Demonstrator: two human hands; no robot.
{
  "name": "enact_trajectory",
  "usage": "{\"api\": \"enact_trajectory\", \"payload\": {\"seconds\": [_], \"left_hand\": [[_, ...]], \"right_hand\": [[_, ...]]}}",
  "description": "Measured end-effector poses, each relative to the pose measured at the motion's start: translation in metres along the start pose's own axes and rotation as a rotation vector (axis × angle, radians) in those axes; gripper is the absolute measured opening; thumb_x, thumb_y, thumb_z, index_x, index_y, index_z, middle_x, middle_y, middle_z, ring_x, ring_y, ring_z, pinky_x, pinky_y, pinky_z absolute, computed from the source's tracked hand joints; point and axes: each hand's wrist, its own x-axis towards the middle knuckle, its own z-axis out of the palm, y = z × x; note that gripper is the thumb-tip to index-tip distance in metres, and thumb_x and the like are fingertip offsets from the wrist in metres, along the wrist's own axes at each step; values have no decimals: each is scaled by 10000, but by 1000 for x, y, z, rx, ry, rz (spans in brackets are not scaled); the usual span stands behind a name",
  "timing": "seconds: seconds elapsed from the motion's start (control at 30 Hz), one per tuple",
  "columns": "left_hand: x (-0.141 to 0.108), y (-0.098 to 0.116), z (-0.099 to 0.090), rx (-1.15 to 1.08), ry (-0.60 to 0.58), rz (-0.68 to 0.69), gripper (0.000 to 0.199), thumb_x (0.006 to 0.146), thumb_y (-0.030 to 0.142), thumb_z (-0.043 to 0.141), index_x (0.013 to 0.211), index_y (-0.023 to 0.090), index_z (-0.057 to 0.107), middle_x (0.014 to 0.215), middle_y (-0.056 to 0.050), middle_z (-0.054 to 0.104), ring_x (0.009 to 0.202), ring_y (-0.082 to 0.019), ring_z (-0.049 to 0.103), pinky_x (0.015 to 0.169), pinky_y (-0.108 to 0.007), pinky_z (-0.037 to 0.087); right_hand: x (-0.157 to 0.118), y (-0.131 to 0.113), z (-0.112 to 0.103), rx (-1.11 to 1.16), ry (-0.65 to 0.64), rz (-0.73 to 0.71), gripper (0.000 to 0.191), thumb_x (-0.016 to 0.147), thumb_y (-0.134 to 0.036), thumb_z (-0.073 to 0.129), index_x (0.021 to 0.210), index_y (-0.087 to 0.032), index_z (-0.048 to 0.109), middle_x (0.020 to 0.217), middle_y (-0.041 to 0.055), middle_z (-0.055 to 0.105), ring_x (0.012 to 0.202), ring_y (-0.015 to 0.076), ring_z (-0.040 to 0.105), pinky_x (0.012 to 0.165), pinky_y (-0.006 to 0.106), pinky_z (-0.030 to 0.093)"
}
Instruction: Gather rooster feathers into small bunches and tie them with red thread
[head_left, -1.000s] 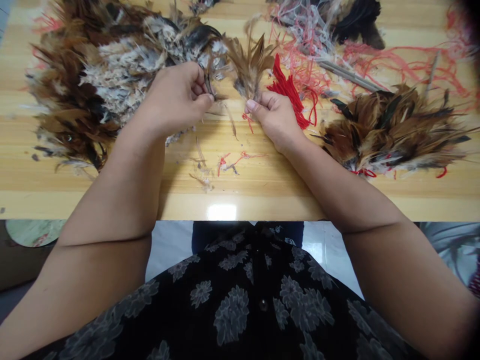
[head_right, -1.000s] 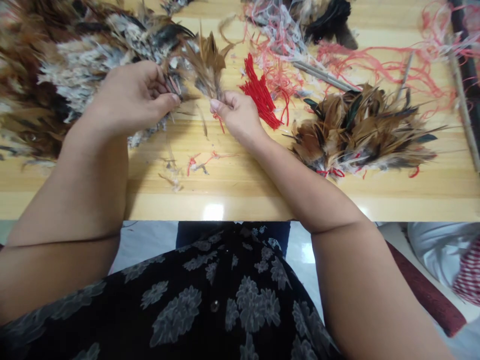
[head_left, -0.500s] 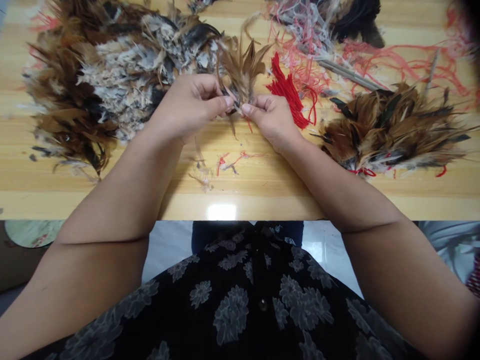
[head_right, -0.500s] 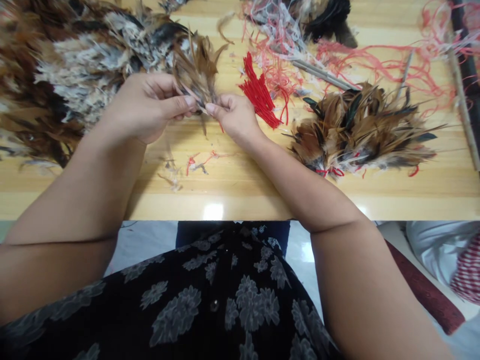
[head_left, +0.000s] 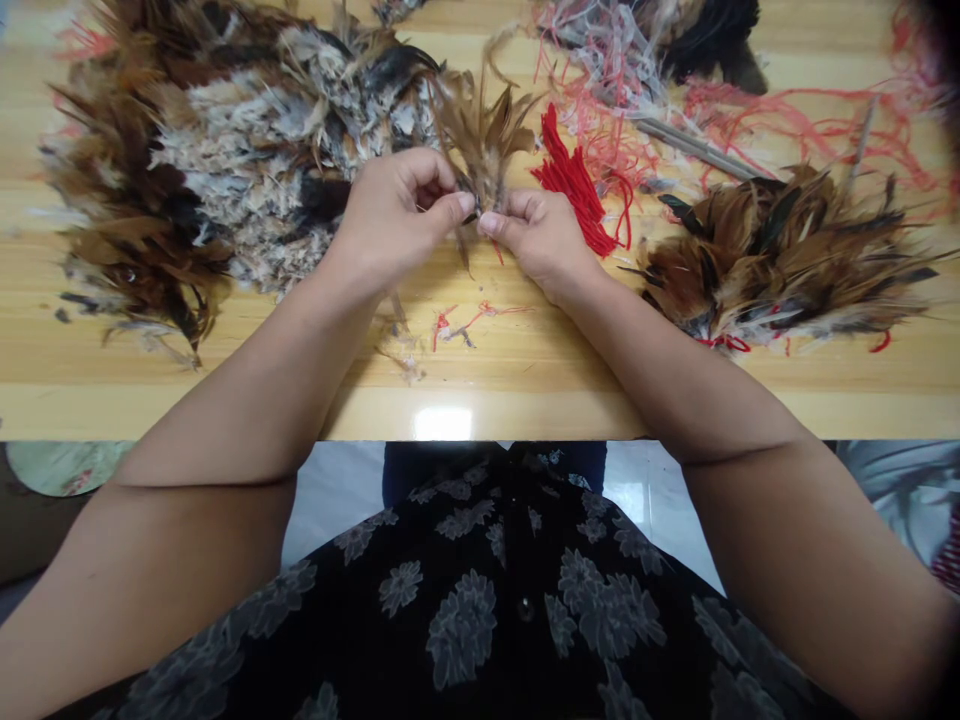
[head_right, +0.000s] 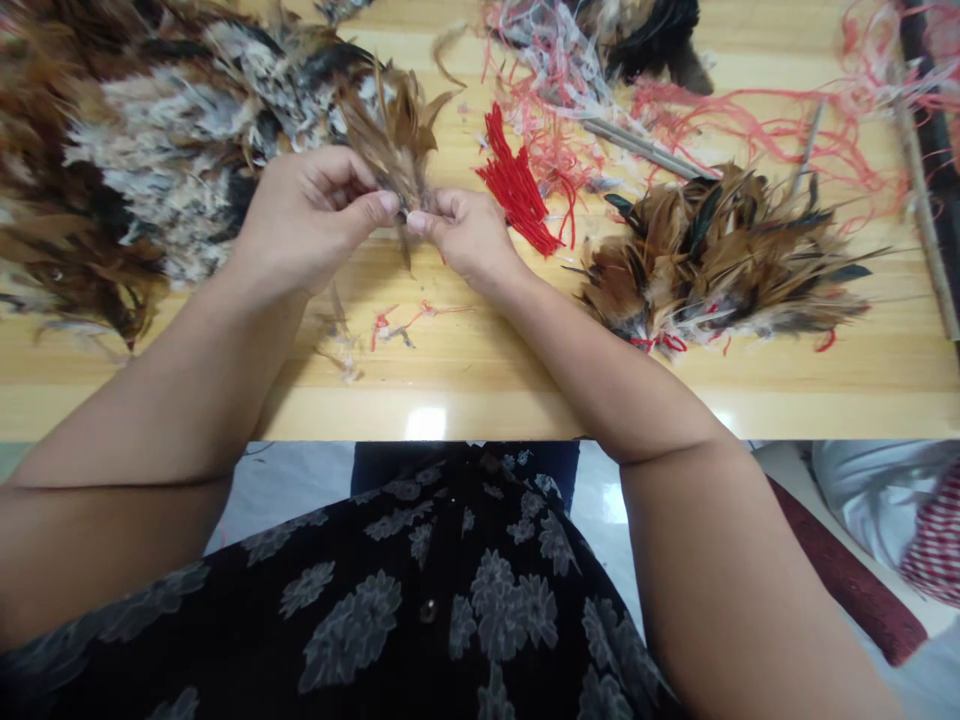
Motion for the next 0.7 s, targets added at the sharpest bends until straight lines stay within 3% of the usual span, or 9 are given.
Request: {"api": "enact_trajectory", "payload": {"seconds": [0.1, 0.17, 0.23, 0.33, 0.43, 0.57, 0.7], "left_hand": [[0, -3, -6, -46, -29, 5, 173, 941, 355, 796, 1091, 270, 794, 1159, -91, 889, 871, -264, 781, 874, -440, 603], [0, -5, -8, -86, -123, -12, 310, 957, 353, 841, 1257, 277, 825, 1378, -125, 919, 1022, -291, 863, 960, -453, 669], [-1, -9, -5, -117, -221, -53, 378, 1021, 383, 901, 1376, 292, 806, 1452, -136, 911, 1187, -321, 904, 1019, -449, 715], [-1, -15, 1, -121, -274, -109, 371, 1153, 479, 882, 1444, 283, 761, 1252, -103, 888, 1105, -323, 927, 960, -466, 748], [0, -18, 4, -104, -231, -113, 319, 1162, 521, 882, 1342, 286, 763, 1032, -56, 823, 919, -311, 893, 907, -498, 748], [1, -13, -7, 21, -217, -122, 280, 1169, 560, 870, 1166, 290, 794, 1041, -78, 856, 971, -338, 876, 968, -500, 713], [3, -2, -21, 280, -212, -27, 193, 1076, 375, 737, 1102, 234, 867, 1040, -80, 859, 1069, -339, 854, 1102, -494, 653]], "right_hand": [[1, -3, -2, 101, 4, 73, 365, 1146, -366, 930, 881, -250, 707, 897, -1, 750, 923, 187, 675, 957, 360, 610], [0, -7, -4, 152, 3, 106, 366, 1144, -368, 946, 885, -260, 710, 934, 7, 792, 950, 191, 700, 986, 359, 632], [-1, -11, -6, 213, 0, 129, 419, 1156, -339, 929, 839, -268, 664, 931, 5, 779, 926, 174, 679, 997, 350, 636], [-3, -15, -7, 327, -11, 120, 468, 1120, -344, 969, 792, -275, 642, 896, -6, 739, 874, 160, 630, 1008, 350, 623], [-4, -14, -7, 379, -23, 116, 424, 1013, -322, 1083, 807, -272, 716, 884, -12, 753, 871, 174, 618, 1010, 371, 592], [-1, -8, -4, 260, 30, 123, 339, 1159, -276, 904, 871, -241, 729, 904, -8, 746, 913, 167, 660, 987, 344, 578], [2, -2, -3, 96, 72, 66, 359, 1224, -301, 809, 900, -238, 667, 925, -12, 717, 954, 160, 700, 997, 327, 593]]}}
